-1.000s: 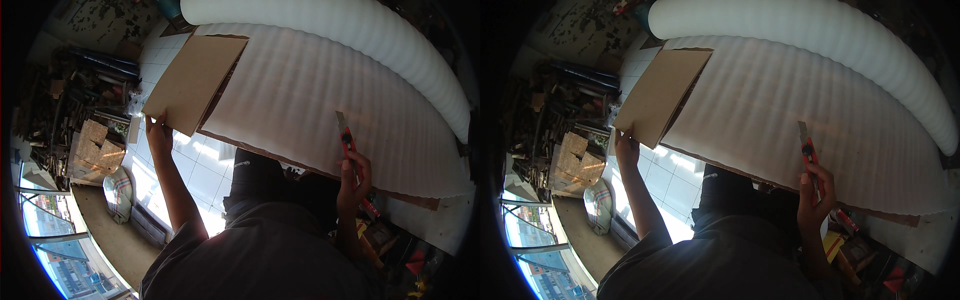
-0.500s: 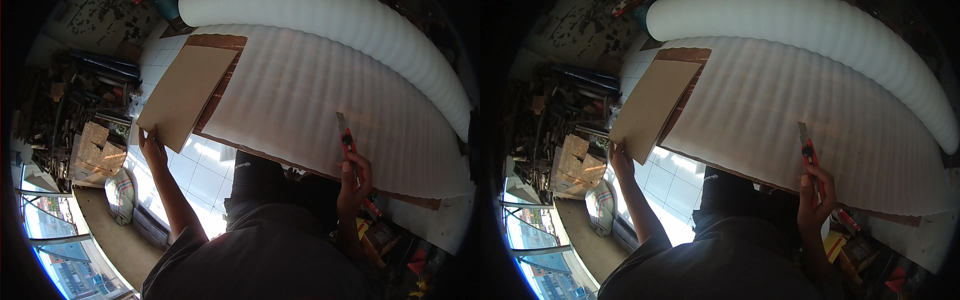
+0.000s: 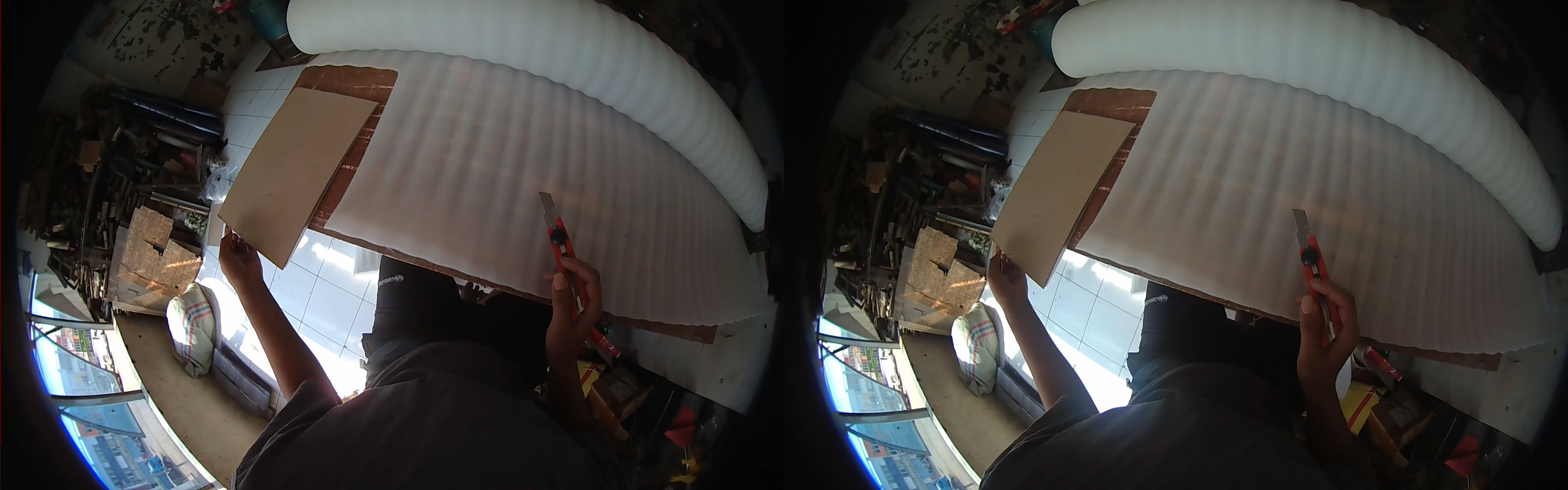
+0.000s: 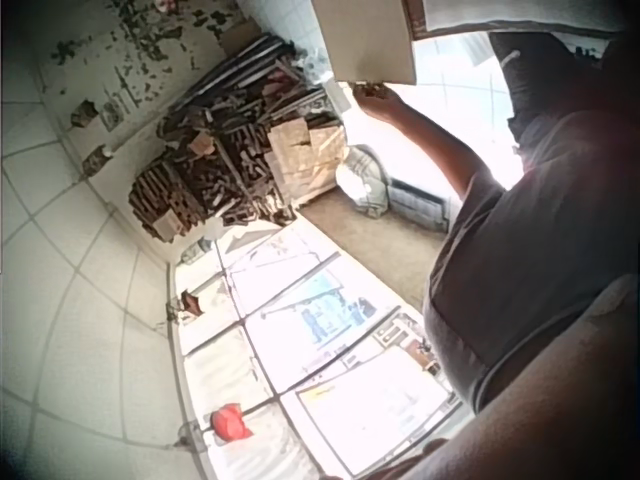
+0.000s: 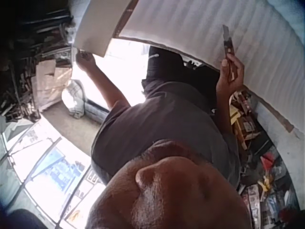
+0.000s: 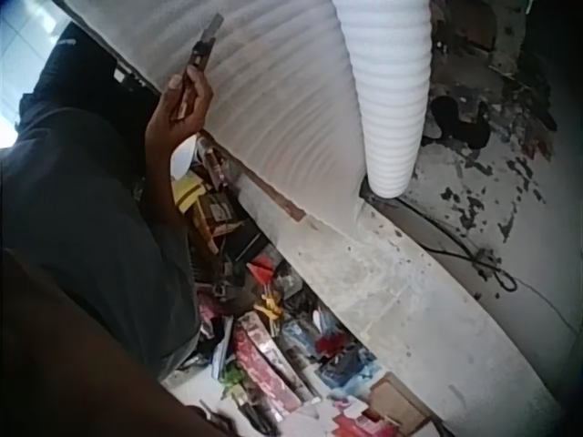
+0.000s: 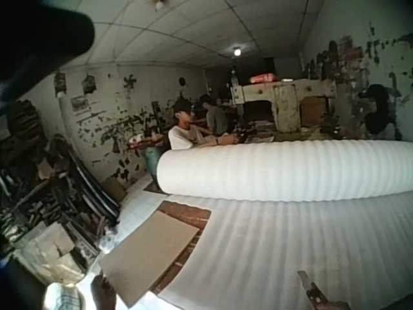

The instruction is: The person aligns and sets aside a stack of foam sheets, unrolls a section of foam wrap onto the table, and cuts along a cardboard template on the foam using a utility knife.

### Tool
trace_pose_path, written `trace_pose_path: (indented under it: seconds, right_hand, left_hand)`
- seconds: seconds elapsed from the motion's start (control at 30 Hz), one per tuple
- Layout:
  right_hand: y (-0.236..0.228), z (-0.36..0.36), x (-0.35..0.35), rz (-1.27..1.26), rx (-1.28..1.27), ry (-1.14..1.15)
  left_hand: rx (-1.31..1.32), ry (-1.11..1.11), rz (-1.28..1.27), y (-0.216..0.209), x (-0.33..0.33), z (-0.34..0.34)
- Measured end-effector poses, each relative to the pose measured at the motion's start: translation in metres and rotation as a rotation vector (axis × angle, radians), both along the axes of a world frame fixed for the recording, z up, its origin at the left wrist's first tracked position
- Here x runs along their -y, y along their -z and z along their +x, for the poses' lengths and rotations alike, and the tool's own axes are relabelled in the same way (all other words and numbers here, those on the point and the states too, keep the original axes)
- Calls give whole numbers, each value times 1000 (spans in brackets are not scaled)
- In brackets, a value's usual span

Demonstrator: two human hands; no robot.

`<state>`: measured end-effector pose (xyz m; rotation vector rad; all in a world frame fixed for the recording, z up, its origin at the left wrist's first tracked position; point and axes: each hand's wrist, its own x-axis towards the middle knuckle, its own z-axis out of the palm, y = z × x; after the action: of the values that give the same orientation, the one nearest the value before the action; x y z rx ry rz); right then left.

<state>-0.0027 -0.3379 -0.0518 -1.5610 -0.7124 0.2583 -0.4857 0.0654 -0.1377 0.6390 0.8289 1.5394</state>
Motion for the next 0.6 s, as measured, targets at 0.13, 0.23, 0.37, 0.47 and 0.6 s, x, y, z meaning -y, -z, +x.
trace_pose_path:
  seconds: [0.13, 0.23, 0.37, 0.47, 0.6]
  right_hand:
    - [0, 5, 4, 28, -62, -16]
    - [3, 8, 5, 79, -42, -41]
    - [3, 6, 4, 98, -34, -46]
    - [-3, 5, 9, 39, -62, -62]
    - [-3, 4, 7, 20, -71, -70]
  left_hand:
    - [-82, -150, -57, -20, 4, 45]
    - [-109, -73, -27, -20, 0, 32]
    - [-124, -60, 24, -20, 6, 34]
    - [-252, -344, -66, -45, 26, 80]
    - [-334, -346, -5, -47, 23, 64]
